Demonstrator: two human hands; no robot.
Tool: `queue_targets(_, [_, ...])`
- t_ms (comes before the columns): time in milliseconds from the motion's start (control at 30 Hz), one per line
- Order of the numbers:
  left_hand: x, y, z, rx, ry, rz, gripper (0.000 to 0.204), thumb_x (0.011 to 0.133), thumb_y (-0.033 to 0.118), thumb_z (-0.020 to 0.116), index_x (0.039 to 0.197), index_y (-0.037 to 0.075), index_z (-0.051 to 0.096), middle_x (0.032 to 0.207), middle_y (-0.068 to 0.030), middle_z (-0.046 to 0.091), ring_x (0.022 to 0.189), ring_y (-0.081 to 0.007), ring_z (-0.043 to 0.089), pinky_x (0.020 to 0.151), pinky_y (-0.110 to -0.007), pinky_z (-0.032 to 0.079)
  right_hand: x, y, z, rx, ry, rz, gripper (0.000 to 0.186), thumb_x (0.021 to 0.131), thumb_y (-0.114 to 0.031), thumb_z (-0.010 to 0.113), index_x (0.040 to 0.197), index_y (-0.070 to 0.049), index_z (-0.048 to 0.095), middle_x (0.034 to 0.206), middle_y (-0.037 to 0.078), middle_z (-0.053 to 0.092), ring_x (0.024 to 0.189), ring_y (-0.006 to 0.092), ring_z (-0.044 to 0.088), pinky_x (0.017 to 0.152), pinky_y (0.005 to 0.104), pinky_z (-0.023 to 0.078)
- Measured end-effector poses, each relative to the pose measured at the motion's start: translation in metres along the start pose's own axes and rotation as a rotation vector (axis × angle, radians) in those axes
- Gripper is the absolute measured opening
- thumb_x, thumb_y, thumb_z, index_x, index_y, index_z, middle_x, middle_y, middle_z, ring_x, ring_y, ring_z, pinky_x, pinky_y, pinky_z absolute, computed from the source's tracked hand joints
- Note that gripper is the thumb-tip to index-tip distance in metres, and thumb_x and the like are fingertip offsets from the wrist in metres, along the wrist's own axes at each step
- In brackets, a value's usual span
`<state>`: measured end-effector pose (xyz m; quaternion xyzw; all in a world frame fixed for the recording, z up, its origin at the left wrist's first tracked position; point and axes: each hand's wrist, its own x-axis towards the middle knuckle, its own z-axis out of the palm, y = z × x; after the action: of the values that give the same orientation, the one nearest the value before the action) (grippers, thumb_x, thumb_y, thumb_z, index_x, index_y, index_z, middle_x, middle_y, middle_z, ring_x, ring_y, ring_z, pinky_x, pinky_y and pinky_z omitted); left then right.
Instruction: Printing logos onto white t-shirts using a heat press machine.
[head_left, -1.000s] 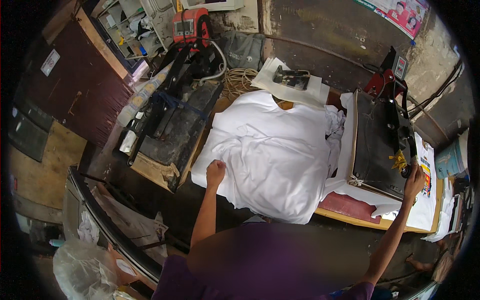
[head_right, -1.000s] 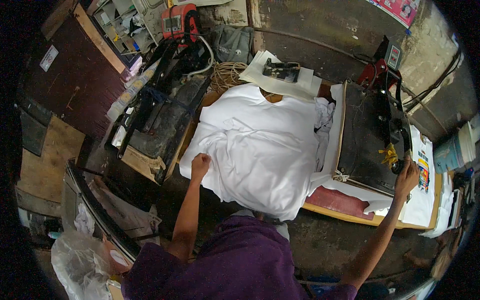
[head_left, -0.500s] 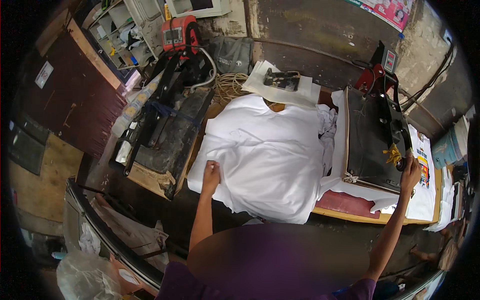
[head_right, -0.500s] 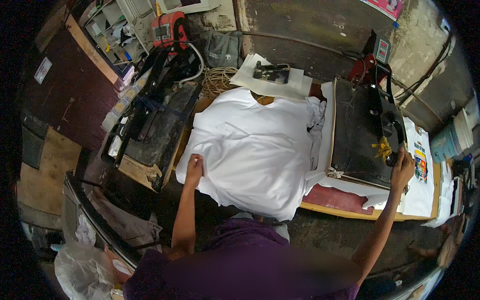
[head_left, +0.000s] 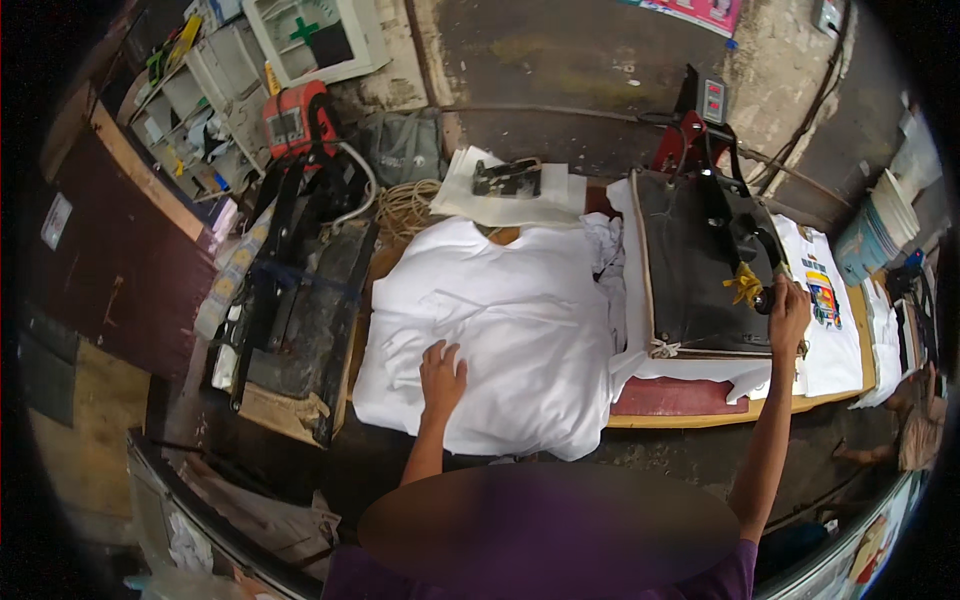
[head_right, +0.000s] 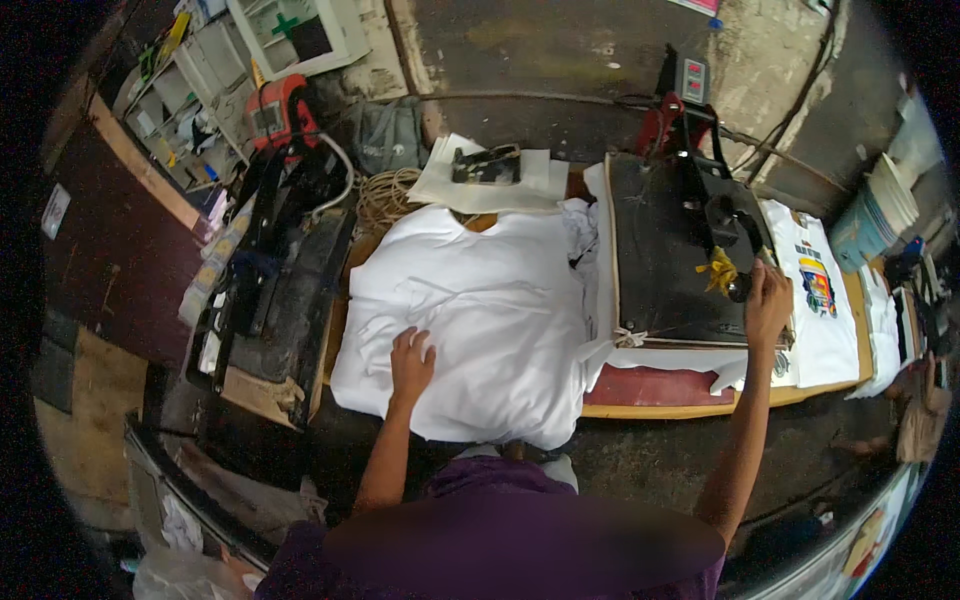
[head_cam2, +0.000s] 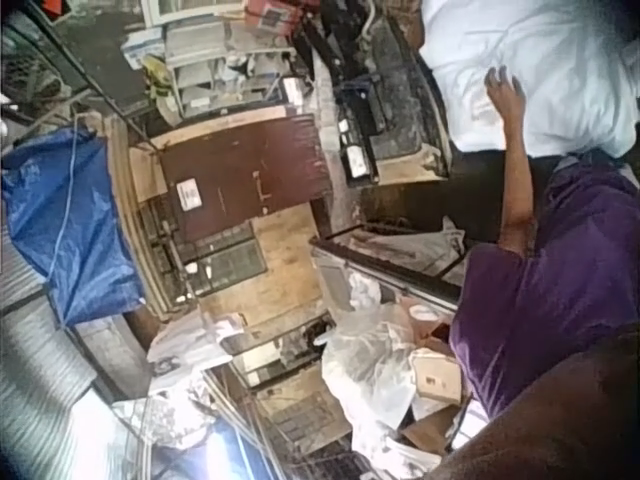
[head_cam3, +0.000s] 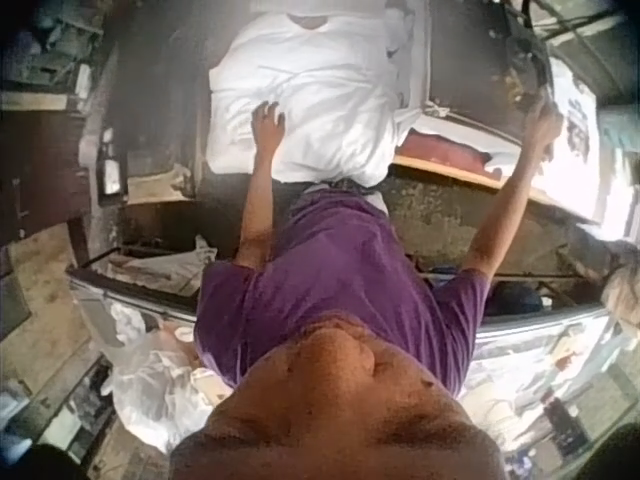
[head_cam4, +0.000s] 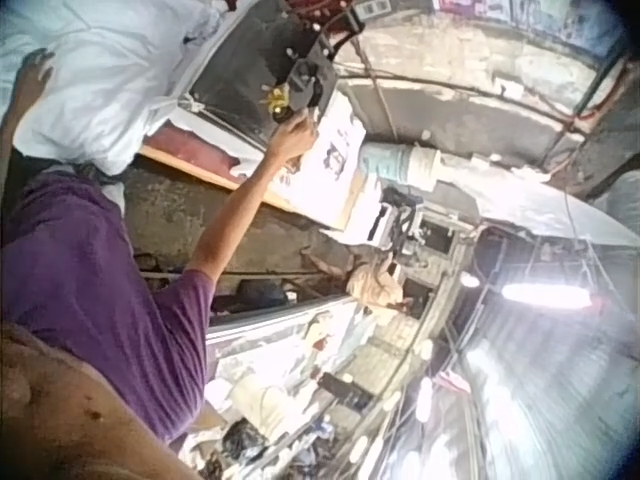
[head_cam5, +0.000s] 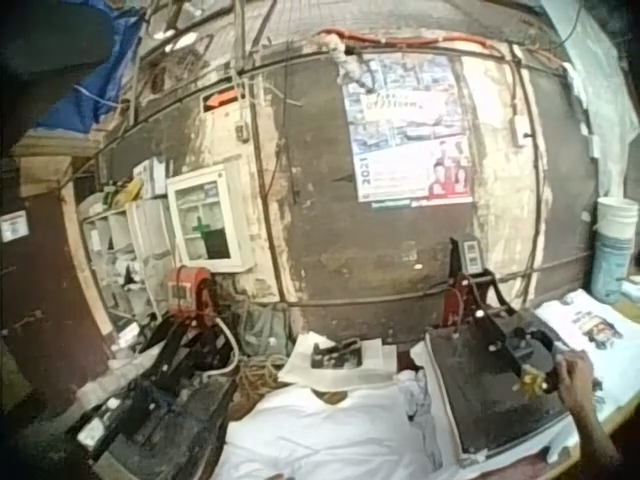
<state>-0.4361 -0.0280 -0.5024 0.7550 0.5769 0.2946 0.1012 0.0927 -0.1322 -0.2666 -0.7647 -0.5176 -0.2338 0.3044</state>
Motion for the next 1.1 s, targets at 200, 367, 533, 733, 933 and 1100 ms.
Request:
queue_targets(200, [-0.017,0.002,0.043,0.174,0.021,-0.009,0.041,0.080,0.020,0.059,0.120,0.010,0.055,0.131,-0.0128,0.046,0.122,-0.0346,0.039,0.101,-0.050,0.030,-0.006,0.002,0.003,-0.005,0.075,0.038,0.027,0.091,-0.021,0.055,0.078,0.001,0.064,0.080,0.019,0.063,0.079,0.0362,0.058,0.071,0.0429,0.044])
queue_targets(367, [-0.023,-0.006,0.041,0.159,0.030,0.019,0.040,0.080,0.020,0.058,0.118,0.009,0.056,0.132,-0.0133,0.046,0.123,-0.0346,0.038,0.102,-0.048,0.028,-0.001,-0.012,-0.003,-0.018,0.064,-0.031,0.025,0.089,-0.018,0.054,0.073,0.000,0.064,0.076,0.014,0.064,0.076,0.0327,0.057,0.070,0.0410,0.041])
queue_targets(533, [-0.020,-0.006,0.046,0.165,0.037,0.003,0.037,0.081,0.019,0.058,0.116,0.008,0.057,0.131,-0.0127,0.046,0.123,-0.0341,0.037,0.102,-0.048,0.027,0.001,-0.012,-0.008,-0.025,0.119,-0.036,0.025,0.088,-0.017,0.055,0.069,-0.002,0.063,0.072,0.011,0.063,0.072,0.0289,0.056,0.069,0.0386,0.040])
queue_targets(733, [-0.018,-0.006,0.046,0.187,0.053,0.001,0.037,0.079,0.019,0.060,0.114,0.008,0.058,0.129,-0.0122,0.047,0.122,-0.0328,0.039,0.100,-0.047,0.029,0.000,-0.011,-0.002,0.010,0.171,-0.058,0.027,0.088,-0.019,0.054,0.067,-0.003,0.061,0.071,0.009,0.062,0.070,0.0284,0.055,0.068,0.0383,0.039])
queue_targets(933, [-0.018,0.000,0.043,0.190,0.024,-0.030,0.038,0.077,0.019,0.061,0.114,0.007,0.058,0.128,-0.0126,0.048,0.121,-0.0328,0.039,0.100,-0.047,0.029,-0.001,-0.012,-0.003,0.021,0.216,-0.083,0.027,0.087,-0.019,0.054,0.066,-0.004,0.059,0.069,0.009,0.060,0.069,0.0280,0.054,0.068,0.0383,0.038])
queue_targets(1100, [-0.018,0.001,0.044,0.203,0.015,-0.044,0.039,0.077,0.019,0.061,0.114,0.007,0.058,0.128,-0.0130,0.048,0.122,-0.0326,0.039,0.099,-0.046,0.030,-0.002,-0.013,-0.006,0.028,0.211,-0.069,0.026,0.087,-0.018,0.055,0.064,-0.004,0.058,0.067,0.008,0.059,0.068,0.0267,0.053,0.068,0.0376,0.038])
